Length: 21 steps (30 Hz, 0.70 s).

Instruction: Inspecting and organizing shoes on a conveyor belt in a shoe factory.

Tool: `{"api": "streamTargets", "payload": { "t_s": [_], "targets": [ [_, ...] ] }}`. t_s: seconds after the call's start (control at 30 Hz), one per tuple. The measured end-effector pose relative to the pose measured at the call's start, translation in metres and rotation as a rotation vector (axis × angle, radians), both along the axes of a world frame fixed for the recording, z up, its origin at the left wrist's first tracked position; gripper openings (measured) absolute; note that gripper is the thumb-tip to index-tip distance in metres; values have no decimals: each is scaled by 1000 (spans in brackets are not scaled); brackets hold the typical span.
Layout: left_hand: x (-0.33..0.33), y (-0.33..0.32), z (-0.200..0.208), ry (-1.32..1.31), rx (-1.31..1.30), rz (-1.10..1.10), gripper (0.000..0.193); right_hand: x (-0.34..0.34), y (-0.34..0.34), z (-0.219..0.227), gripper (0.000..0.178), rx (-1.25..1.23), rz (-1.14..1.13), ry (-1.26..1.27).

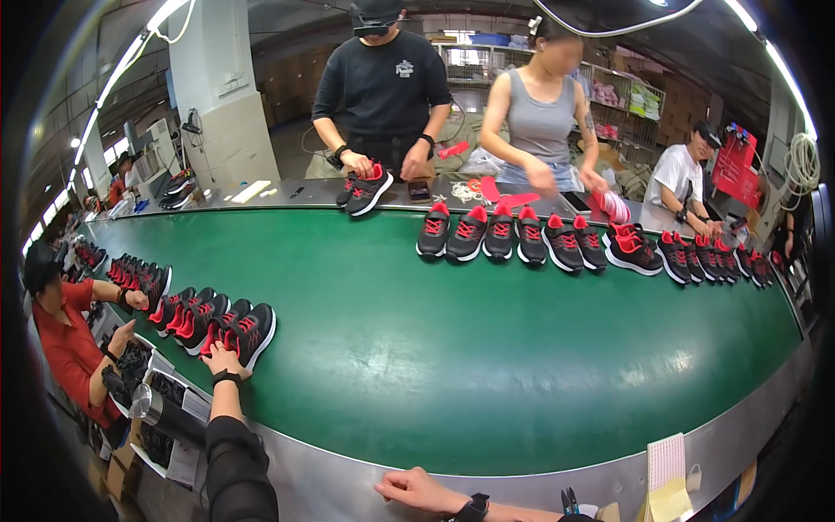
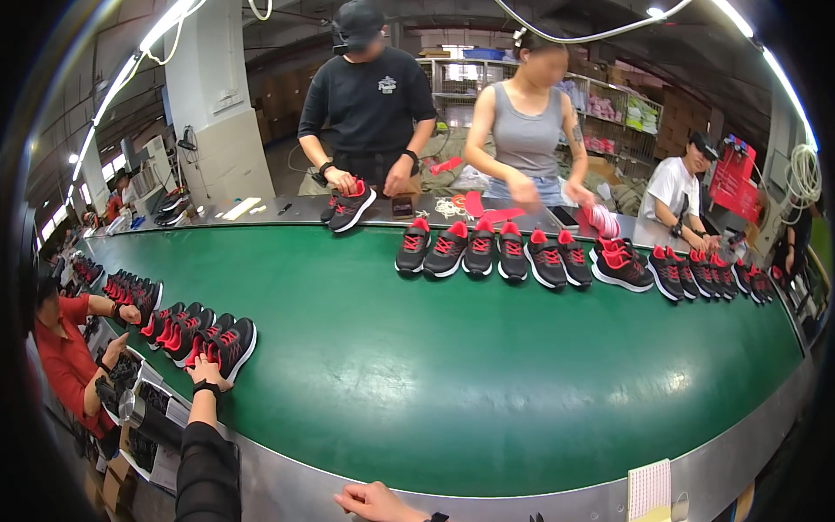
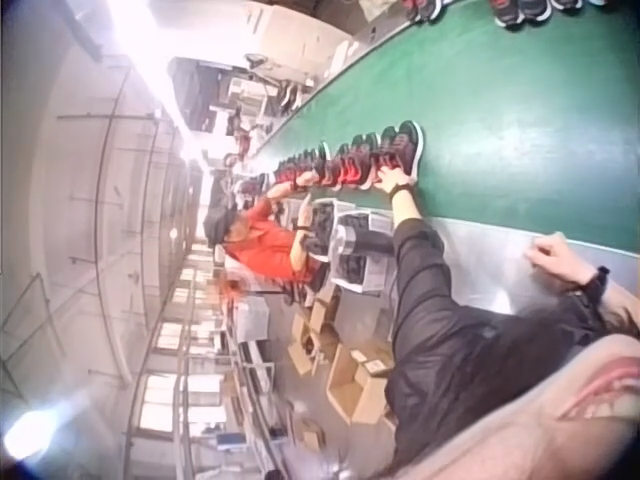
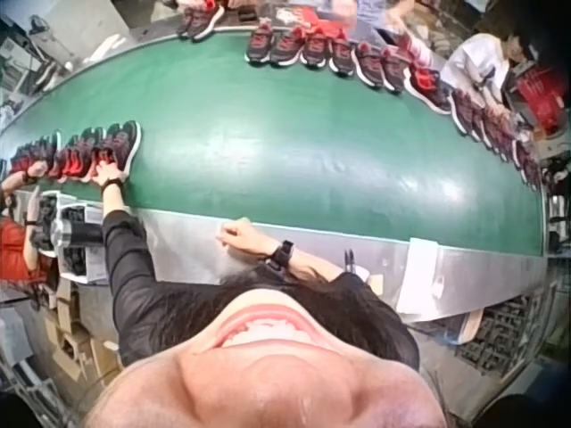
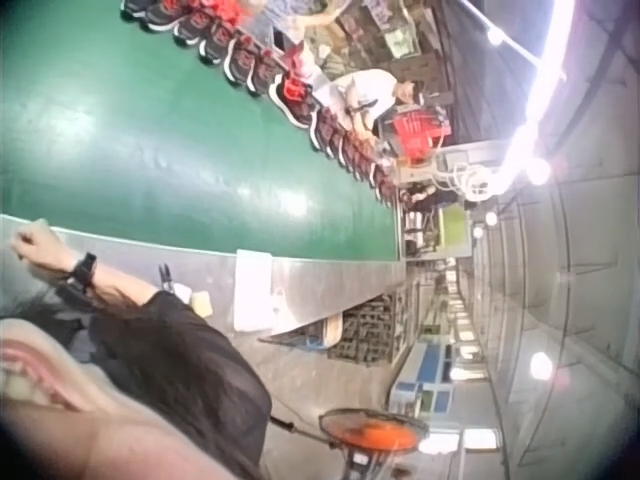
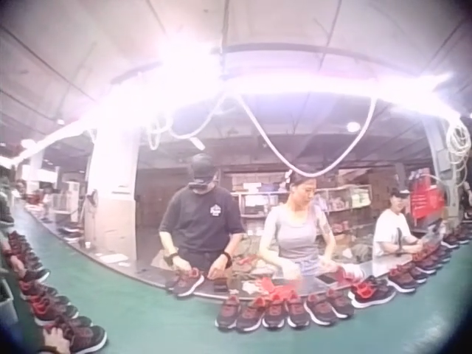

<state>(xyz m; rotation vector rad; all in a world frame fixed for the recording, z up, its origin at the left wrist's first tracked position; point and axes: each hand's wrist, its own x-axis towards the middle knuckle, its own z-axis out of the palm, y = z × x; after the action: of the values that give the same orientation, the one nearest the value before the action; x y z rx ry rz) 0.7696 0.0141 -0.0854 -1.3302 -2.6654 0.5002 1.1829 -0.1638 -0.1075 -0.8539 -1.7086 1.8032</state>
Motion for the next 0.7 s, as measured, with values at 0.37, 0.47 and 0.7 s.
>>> {"api": "streamTargets", "payload": {
  "t_s": [0.37,0.47,0.7],
  "targets": [
    [21,9,2,153,-115,-34,75,17,-5,-5,32,20,-42,-7],
    [20,22,8,286,134,-72,37,14,-2,-22,32,44,-3,60],
    [85,-4,98,-77,276,-103,25,15,-1,-19,37,63,-54,76]
  ]
}}
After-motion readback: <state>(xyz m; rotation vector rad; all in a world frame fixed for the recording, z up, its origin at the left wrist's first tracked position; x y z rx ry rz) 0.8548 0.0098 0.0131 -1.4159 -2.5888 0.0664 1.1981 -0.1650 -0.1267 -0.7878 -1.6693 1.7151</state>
